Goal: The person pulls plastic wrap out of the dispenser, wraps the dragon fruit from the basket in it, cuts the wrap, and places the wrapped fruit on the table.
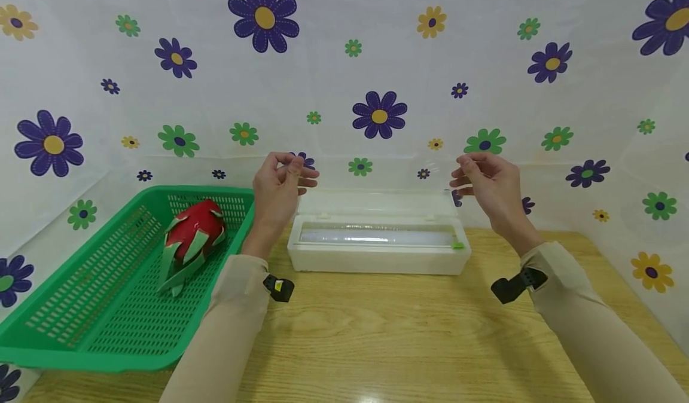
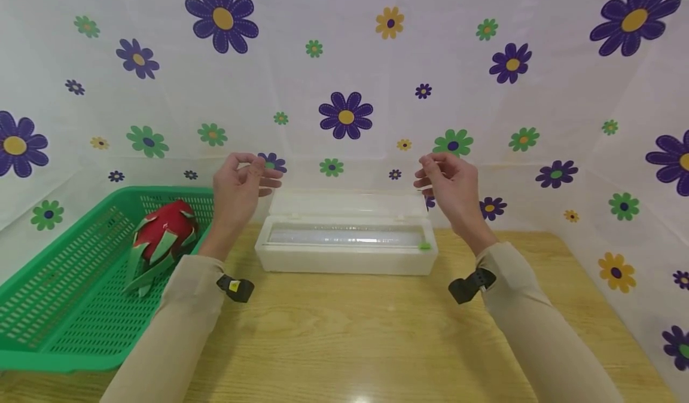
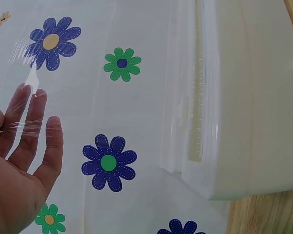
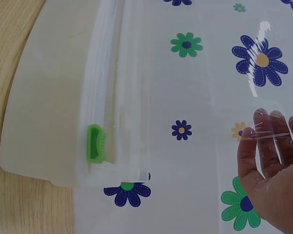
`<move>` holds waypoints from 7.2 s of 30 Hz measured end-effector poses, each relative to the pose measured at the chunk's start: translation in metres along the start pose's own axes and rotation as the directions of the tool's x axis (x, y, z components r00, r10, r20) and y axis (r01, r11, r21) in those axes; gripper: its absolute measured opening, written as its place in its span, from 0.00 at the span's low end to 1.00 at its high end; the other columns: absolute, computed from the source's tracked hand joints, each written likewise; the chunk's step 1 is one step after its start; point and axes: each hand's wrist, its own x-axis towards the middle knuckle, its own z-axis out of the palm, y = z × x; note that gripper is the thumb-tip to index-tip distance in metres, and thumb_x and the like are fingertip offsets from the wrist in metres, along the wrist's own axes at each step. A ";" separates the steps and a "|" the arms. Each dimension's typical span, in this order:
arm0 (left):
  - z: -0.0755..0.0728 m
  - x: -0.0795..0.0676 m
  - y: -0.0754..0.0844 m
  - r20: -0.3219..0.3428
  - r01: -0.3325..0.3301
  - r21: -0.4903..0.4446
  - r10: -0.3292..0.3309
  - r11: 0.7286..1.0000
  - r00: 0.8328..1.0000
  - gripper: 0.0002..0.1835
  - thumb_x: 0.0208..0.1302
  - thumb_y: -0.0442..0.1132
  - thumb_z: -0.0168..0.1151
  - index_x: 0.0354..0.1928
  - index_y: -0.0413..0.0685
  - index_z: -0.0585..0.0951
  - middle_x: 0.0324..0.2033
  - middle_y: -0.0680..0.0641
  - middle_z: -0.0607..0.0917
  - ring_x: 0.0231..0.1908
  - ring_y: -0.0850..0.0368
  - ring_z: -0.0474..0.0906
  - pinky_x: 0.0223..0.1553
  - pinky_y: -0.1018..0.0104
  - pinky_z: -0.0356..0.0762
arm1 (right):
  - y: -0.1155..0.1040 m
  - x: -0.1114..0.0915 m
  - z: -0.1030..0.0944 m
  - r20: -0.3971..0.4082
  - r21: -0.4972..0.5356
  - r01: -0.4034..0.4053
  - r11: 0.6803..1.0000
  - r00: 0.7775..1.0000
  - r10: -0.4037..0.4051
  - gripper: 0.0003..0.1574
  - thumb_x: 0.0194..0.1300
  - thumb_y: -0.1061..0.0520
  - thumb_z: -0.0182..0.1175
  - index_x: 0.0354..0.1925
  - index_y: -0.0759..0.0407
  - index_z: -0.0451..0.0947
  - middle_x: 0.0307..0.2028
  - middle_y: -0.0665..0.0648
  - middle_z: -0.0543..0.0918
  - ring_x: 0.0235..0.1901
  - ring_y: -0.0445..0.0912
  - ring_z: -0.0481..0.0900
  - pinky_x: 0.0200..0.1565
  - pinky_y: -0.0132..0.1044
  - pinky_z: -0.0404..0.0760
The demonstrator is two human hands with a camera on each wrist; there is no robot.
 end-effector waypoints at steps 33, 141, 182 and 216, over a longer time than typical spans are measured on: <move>-0.002 0.004 0.013 -0.013 -0.055 0.046 0.056 0.997 0.998 0.19 0.77 0.55 0.51 0.52 0.48 0.75 0.42 0.44 0.92 0.35 0.60 0.89 0.42 0.69 0.86 | -0.009 0.003 -0.002 -0.017 -0.004 0.033 0.999 0.999 -0.033 0.21 0.78 0.47 0.54 0.58 0.60 0.78 0.35 0.39 0.85 0.36 0.34 0.87 0.42 0.26 0.85; -0.011 0.026 0.040 0.002 -0.090 0.045 0.090 0.995 0.996 0.17 0.76 0.55 0.52 0.51 0.50 0.74 0.43 0.43 0.92 0.34 0.61 0.90 0.41 0.68 0.87 | -0.039 0.021 -0.006 -0.075 -0.005 0.067 0.998 0.995 -0.068 0.20 0.77 0.46 0.55 0.57 0.56 0.79 0.35 0.37 0.85 0.36 0.34 0.86 0.41 0.25 0.84; -0.014 0.033 0.058 0.003 -0.171 0.077 0.171 0.982 0.985 0.18 0.76 0.52 0.53 0.53 0.44 0.74 0.44 0.39 0.91 0.34 0.65 0.89 0.38 0.73 0.85 | -0.056 0.022 -0.015 -0.083 0.016 0.119 0.993 0.990 -0.117 0.20 0.76 0.48 0.57 0.57 0.57 0.80 0.34 0.39 0.86 0.34 0.36 0.87 0.40 0.25 0.85; -0.018 0.038 0.066 -0.016 -0.188 0.085 0.190 0.979 0.982 0.15 0.77 0.50 0.52 0.52 0.47 0.75 0.42 0.41 0.91 0.32 0.66 0.88 0.38 0.68 0.87 | -0.064 0.026 -0.015 -0.104 0.022 0.152 0.988 0.983 -0.149 0.22 0.75 0.48 0.58 0.58 0.59 0.80 0.36 0.39 0.87 0.36 0.35 0.88 0.41 0.25 0.85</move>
